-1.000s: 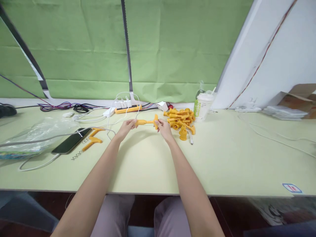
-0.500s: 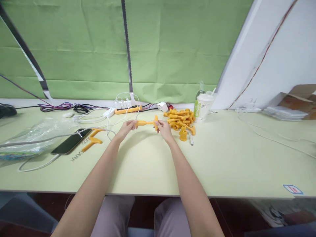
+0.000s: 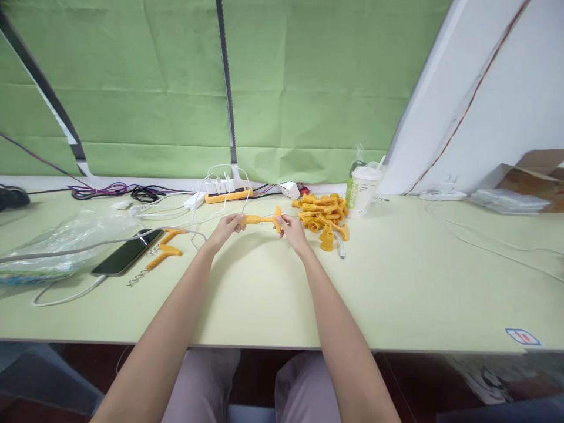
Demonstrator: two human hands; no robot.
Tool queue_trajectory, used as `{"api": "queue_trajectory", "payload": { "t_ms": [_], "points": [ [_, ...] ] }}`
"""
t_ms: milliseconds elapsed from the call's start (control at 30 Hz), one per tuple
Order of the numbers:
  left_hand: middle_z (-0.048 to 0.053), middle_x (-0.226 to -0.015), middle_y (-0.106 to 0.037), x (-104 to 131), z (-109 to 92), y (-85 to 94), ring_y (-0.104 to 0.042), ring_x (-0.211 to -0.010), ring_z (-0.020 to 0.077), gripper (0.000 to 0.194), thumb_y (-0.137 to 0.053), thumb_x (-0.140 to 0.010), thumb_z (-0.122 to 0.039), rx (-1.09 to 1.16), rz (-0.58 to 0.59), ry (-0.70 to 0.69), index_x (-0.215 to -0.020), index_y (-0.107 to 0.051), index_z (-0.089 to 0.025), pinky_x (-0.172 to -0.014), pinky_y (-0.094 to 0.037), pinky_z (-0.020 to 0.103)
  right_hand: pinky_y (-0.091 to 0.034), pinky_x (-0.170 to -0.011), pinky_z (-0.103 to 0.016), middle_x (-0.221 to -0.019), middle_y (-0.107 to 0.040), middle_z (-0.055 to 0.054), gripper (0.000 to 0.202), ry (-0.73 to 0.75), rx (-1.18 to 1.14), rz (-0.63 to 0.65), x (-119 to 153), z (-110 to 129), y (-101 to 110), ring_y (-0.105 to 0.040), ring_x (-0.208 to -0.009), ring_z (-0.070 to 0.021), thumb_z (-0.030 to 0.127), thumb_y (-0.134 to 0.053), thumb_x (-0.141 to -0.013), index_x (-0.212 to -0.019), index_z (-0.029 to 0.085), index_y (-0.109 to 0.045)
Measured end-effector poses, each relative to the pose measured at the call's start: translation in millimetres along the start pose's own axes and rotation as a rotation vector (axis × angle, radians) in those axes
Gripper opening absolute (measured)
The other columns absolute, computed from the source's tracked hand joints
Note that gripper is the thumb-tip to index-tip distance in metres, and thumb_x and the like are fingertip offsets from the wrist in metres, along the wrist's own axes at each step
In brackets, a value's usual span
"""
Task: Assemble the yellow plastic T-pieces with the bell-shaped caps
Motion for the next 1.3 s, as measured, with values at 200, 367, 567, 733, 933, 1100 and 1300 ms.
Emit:
{"api": "queue_trajectory", "payload": {
  "t_ms": [200, 367, 567, 733, 933, 1100, 1300],
  "points": [
    [0.003, -0.061, -0.055, -0.9, 0.5, -0.1, -0.043, -0.055, 0.0098, 0.043, -0.056, -0.072, -0.057, -0.001, 0.003, -0.005, -0.074, -0.06, -0.014, -0.059, -0.038, 0.026, -0.042, -0.049, -0.022, -0.071, -0.065, -0.004, 0.051, 0.003, -0.002, 0.007, 0.0, -0.2, 0.1, -0.049, -0.044, -0.0074, 0.067, -0.051, -0.072, -0.068, 0.017, -0.058],
    [0.002, -0.061, -0.055, -1.7, 2.1, 0.0, -0.044, -0.056, 0.01, 0.042, -0.056, -0.073, -0.055, 0.0, 0.007, -0.003, -0.077, -0.06, -0.013, -0.059, -0.038, 0.025, -0.043, -0.05, -0.022, -0.071, -0.066, -0.004, 0.052, -0.012, 0.019, 0.007, 0.5, -0.4, -0.3, -0.05, -0.045, -0.0079, 0.068, -0.05, -0.072, -0.069, 0.017, -0.058],
    [0.002, -0.061, -0.055, -1.4, 1.5, 0.4, -0.045, -0.055, 0.0103, 0.042, -0.056, -0.072, -0.055, -0.005, 0.001, 0.0, -0.076, -0.06, -0.014, -0.06, -0.039, 0.026, -0.042, -0.048, -0.022, -0.072, -0.066, -0.004, 0.051, -0.024, 0.021, 0.015, -0.6, -3.0, -0.6, -0.05, -0.045, -0.0078, 0.067, -0.05, -0.072, -0.071, 0.017, -0.06],
    [0.002, -0.061, -0.055, -1.1, 0.7, 0.3, -0.045, -0.055, 0.01, 0.043, -0.057, -0.072, -0.056, -0.002, -0.001, 0.003, -0.075, -0.06, -0.014, -0.059, -0.039, 0.026, -0.042, -0.047, -0.022, -0.071, -0.067, -0.005, 0.052, -0.02, 0.015, 0.013, 0.1, -1.7, -0.4, -0.05, -0.046, -0.0083, 0.068, -0.052, -0.071, -0.069, 0.017, -0.06],
    [0.003, -0.061, -0.056, -1.2, 2.0, 0.8, -0.046, -0.055, 0.0103, 0.041, -0.058, -0.072, -0.054, 0.008, -0.004, 0.015, -0.076, -0.06, -0.013, -0.06, -0.039, 0.026, -0.043, -0.048, -0.022, -0.072, -0.066, -0.005, 0.051, -0.023, 0.025, 0.021, 0.8, -1.3, -1.1, -0.051, -0.046, -0.0081, 0.067, -0.051, -0.072, -0.069, 0.017, -0.06],
    [0.003, -0.062, -0.056, -1.3, 2.6, 0.4, -0.046, -0.056, 0.0107, 0.041, -0.056, -0.073, -0.055, 0.0, 0.009, 0.007, -0.077, -0.06, -0.014, -0.06, -0.039, 0.026, -0.043, -0.048, -0.021, -0.072, -0.066, -0.004, 0.05, -0.015, 0.031, 0.024, -0.3, -3.7, -1.5, -0.051, -0.046, -0.0077, 0.067, -0.051, -0.073, -0.069, 0.017, -0.059],
    [0.001, -0.06, -0.054, -1.2, 2.7, 0.0, -0.045, -0.054, 0.0095, 0.043, -0.057, -0.073, -0.056, 0.003, 0.019, 0.008, -0.077, -0.06, -0.013, -0.06, -0.039, 0.026, -0.043, -0.046, -0.021, -0.07, -0.065, -0.002, 0.045, -0.014, -0.017, 0.035, -0.1, -4.9, -4.5, -0.05, -0.045, -0.0075, 0.062, -0.052, -0.075, -0.077, 0.018, -0.057]
  ]
}}
Point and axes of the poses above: each hand's wrist, its own x-axis away from the middle knuckle, its own y-axis out of the back of the hand, z = x × y, the point moved 6 cm from there along -x, towards the middle knuckle
